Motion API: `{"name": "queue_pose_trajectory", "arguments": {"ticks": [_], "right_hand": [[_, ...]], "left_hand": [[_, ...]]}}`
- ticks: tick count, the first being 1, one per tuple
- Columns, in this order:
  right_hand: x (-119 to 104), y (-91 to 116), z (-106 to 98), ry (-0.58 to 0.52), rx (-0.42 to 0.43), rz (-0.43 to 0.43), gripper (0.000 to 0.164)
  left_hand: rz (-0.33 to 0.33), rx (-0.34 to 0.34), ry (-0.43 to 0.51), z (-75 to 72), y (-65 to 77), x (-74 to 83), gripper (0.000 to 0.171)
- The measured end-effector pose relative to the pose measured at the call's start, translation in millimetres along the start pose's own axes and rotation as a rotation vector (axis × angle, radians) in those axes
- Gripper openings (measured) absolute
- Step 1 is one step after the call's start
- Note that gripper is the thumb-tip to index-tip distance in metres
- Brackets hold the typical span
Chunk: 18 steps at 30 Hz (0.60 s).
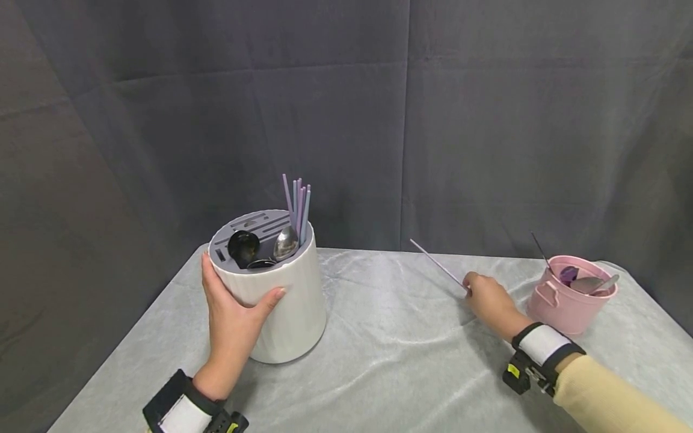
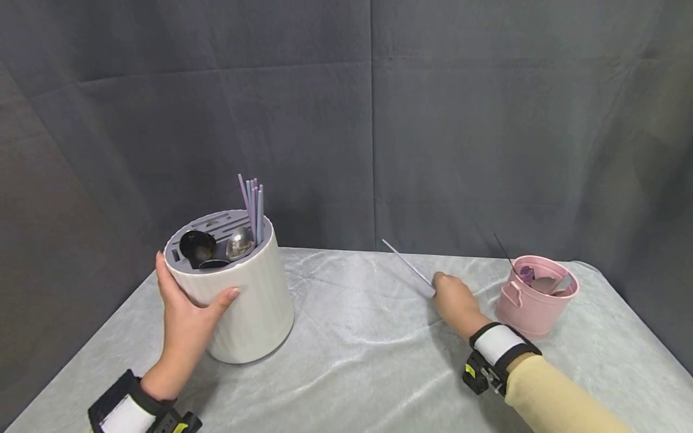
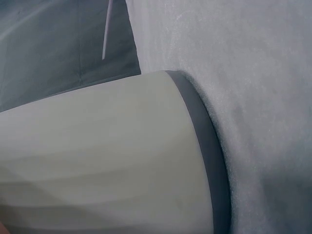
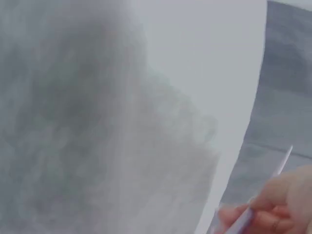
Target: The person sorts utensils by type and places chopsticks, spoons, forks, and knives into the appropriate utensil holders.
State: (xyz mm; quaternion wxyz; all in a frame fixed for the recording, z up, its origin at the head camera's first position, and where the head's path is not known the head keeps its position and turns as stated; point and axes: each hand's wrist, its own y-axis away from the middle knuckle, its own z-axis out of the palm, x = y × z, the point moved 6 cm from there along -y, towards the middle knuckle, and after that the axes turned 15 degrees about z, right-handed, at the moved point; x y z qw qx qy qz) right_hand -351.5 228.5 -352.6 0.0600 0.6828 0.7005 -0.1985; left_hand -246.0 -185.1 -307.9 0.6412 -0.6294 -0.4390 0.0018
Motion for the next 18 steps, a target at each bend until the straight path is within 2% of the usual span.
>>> {"name": "queue_pose_trajectory", "arguments": {"ticks": [3, 6, 12, 18], "right_hand": [[-15, 5, -7, -0.086, -0.005, -0.074, 0.021], [-29, 9, -15, -0.188, -0.023, -0.113, 0.021], [-59, 20, -32, -0.460, -0.099, -0.143, 0.015], [-88, 25, -45, -0.733, -0.170, -0.135, 0.032]], "left_hand": [[0.010, 0.006, 0.005, 0.1, -0.5, -0.4, 0.123], [0.017, 0.008, 0.009, 0.5, -0.3, -0.7, 0.123], [0.030, 0.013, 0.002, 0.2, -0.8, -0.1, 0.123], [0.039, 0.013, -0.003, -0.6, -1.8, 0.4, 0.123]]}}
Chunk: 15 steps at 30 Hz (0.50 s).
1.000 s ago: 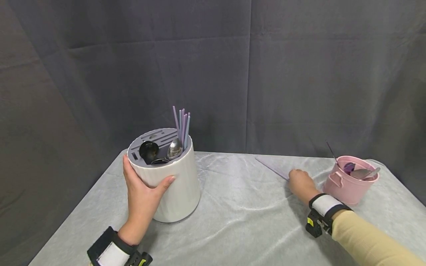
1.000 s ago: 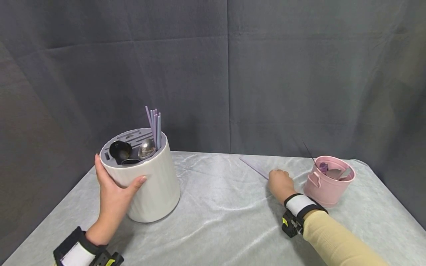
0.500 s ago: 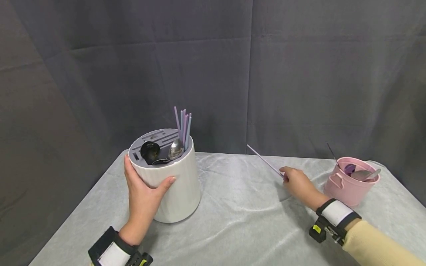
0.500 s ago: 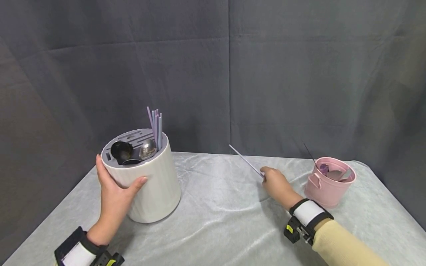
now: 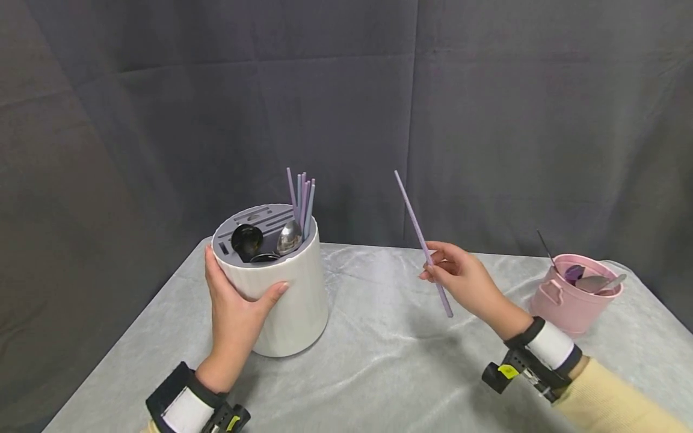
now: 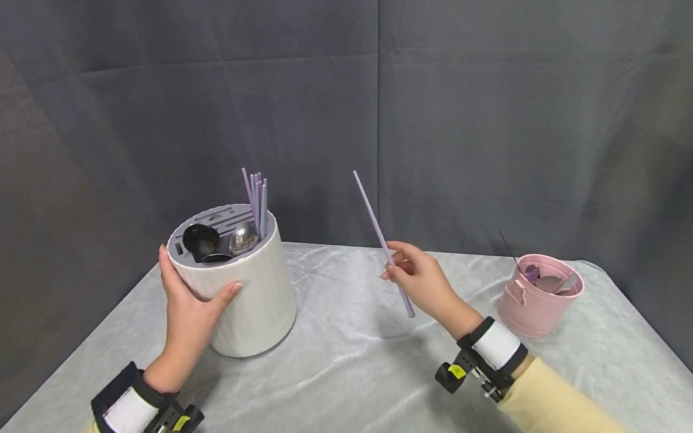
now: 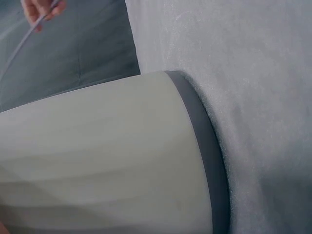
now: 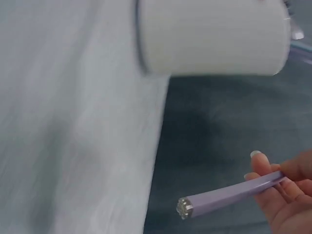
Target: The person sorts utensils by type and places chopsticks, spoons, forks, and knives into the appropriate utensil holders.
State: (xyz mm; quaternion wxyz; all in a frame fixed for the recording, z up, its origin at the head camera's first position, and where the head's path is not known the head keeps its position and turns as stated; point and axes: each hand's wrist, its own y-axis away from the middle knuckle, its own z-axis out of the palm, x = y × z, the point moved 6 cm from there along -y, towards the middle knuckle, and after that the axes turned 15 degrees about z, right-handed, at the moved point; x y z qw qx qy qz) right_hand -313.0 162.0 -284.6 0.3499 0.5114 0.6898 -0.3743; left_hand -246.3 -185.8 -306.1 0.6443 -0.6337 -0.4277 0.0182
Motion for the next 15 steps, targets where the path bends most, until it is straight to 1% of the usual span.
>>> {"name": "queue_pose_trajectory", "arguments": {"ticks": [2, 5, 7, 10, 13, 15], "right_hand": [[-11, -1, 5, -0.103, -0.020, -0.017, 0.031], [-29, -3, 13, -0.251, -0.049, -0.075, 0.022], [-40, -4, 18, -0.313, -0.055, -0.121, 0.021], [-51, -3, 24, -0.381, -0.047, -0.172, 0.026], [-62, -4, 31, -0.473, -0.037, -0.198, 0.029], [-71, -6, 36, -0.540, -0.037, -0.209, 0.028]], "left_hand": [[0.001, 0.001, -0.001, -0.4, 0.2, -0.2, 0.123], [0.005, 0.006, 0.000, -1.1, 0.8, -0.6, 0.123], [0.007, 0.006, 0.006, -1.0, 1.1, -0.8, 0.123], [0.011, 0.007, 0.010, -0.1, 1.2, -0.8, 0.124], [0.014, 0.010, 0.009, 0.4, 1.0, -0.6, 0.124], [0.018, 0.015, 0.001, -0.1, 1.1, -0.4, 0.125]]}}
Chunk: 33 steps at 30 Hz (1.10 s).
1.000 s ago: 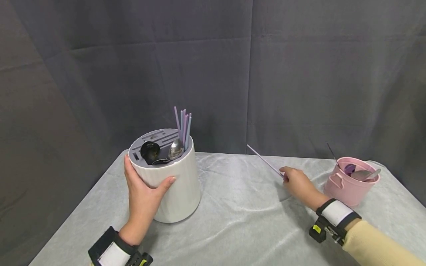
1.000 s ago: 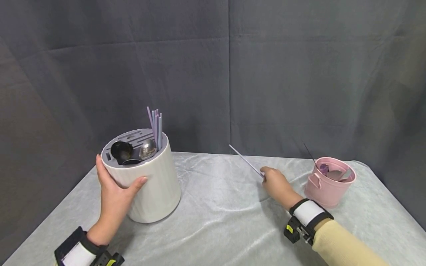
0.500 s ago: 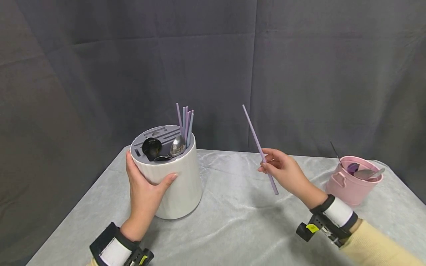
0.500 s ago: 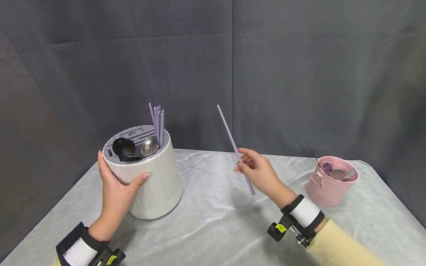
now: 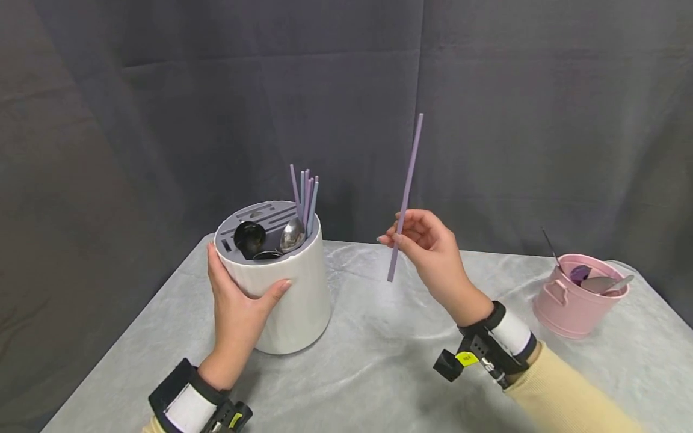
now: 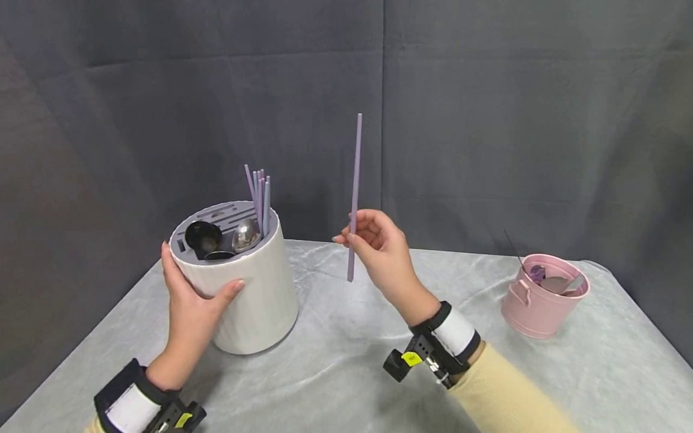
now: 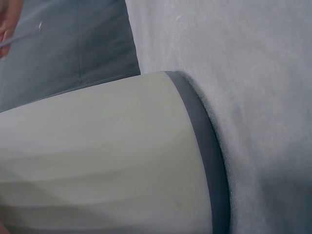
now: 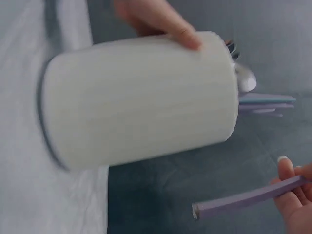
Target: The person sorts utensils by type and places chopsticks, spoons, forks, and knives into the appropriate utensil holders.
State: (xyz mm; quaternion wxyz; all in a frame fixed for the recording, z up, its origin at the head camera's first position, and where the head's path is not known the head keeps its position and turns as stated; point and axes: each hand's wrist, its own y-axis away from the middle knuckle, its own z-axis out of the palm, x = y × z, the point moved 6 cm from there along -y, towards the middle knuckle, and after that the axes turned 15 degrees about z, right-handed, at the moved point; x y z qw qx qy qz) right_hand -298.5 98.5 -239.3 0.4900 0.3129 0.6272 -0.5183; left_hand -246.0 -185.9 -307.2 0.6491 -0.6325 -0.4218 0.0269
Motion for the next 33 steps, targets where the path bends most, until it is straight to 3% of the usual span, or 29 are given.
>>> {"name": "queue_pose_trajectory", "arguments": {"ticks": [5, 12, 17, 27, 33], "right_hand": [[-11, -12, 21, -0.117, 0.014, -0.056, 0.021], [-33, -29, 51, -0.297, 0.009, -0.220, 0.027], [-40, -37, 70, -0.300, 0.020, -0.311, 0.030], [-33, -43, 85, -0.264, 0.018, -0.319, 0.017], [-18, -45, 96, -0.122, 0.022, -0.174, 0.016]], "left_hand": [[-0.003, 0.001, -0.003, -0.7, 0.3, -0.2, 0.125], [-0.006, -0.006, 0.002, -0.9, -0.7, 0.5, 0.125], [-0.016, -0.012, 0.001, -1.0, -0.9, 0.7, 0.125], [-0.011, -0.003, -0.004, -0.2, -0.3, 1.1, 0.127], [-0.021, -0.004, 0.002, 0.4, 0.7, 1.1, 0.127]]}}
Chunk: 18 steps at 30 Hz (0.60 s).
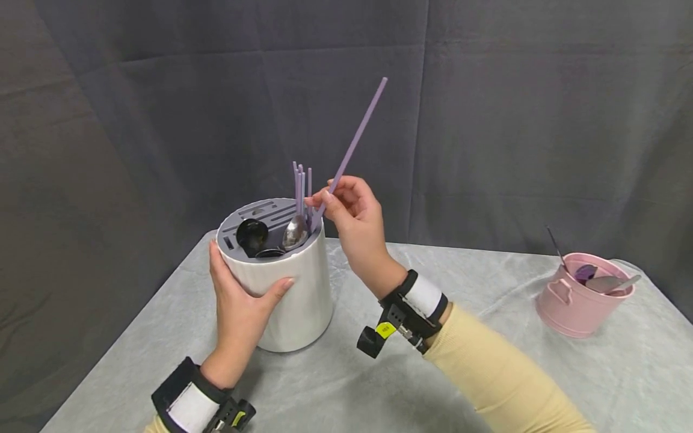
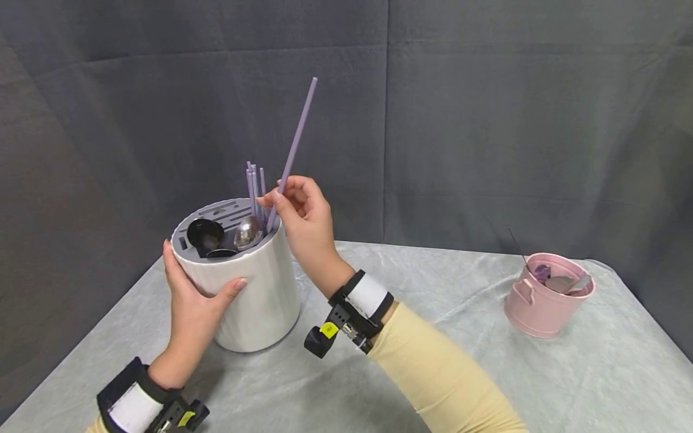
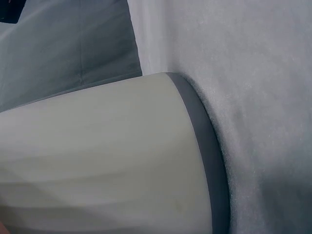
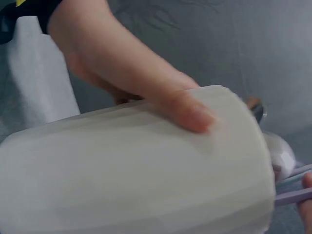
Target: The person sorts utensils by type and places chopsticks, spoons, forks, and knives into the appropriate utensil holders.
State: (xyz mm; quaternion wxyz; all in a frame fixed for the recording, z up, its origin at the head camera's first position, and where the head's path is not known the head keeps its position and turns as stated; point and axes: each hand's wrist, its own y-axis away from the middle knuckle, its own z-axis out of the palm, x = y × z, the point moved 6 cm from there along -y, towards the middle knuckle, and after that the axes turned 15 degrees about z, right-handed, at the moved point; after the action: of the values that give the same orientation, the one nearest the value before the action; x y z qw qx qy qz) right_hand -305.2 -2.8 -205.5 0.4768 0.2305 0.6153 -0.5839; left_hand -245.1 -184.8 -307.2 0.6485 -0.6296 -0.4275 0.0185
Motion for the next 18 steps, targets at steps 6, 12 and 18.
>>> {"name": "queue_pose_trajectory", "arguments": {"ticks": [6, 12, 18], "right_hand": [[16, 2, 3, 0.182, 0.007, 0.152, 0.017], [14, 8, -4, 0.256, 0.024, 0.130, 0.023], [13, 28, -31, 0.328, 0.031, 0.091, 0.023]], "left_hand": [[-0.007, -0.006, -0.003, 0.8, 0.6, 0.8, 0.126], [0.011, -0.006, 0.021, 6.9, -0.4, 1.6, 0.126], [-0.012, -0.044, 0.015, 10.7, -1.4, 2.5, 0.125]]}}
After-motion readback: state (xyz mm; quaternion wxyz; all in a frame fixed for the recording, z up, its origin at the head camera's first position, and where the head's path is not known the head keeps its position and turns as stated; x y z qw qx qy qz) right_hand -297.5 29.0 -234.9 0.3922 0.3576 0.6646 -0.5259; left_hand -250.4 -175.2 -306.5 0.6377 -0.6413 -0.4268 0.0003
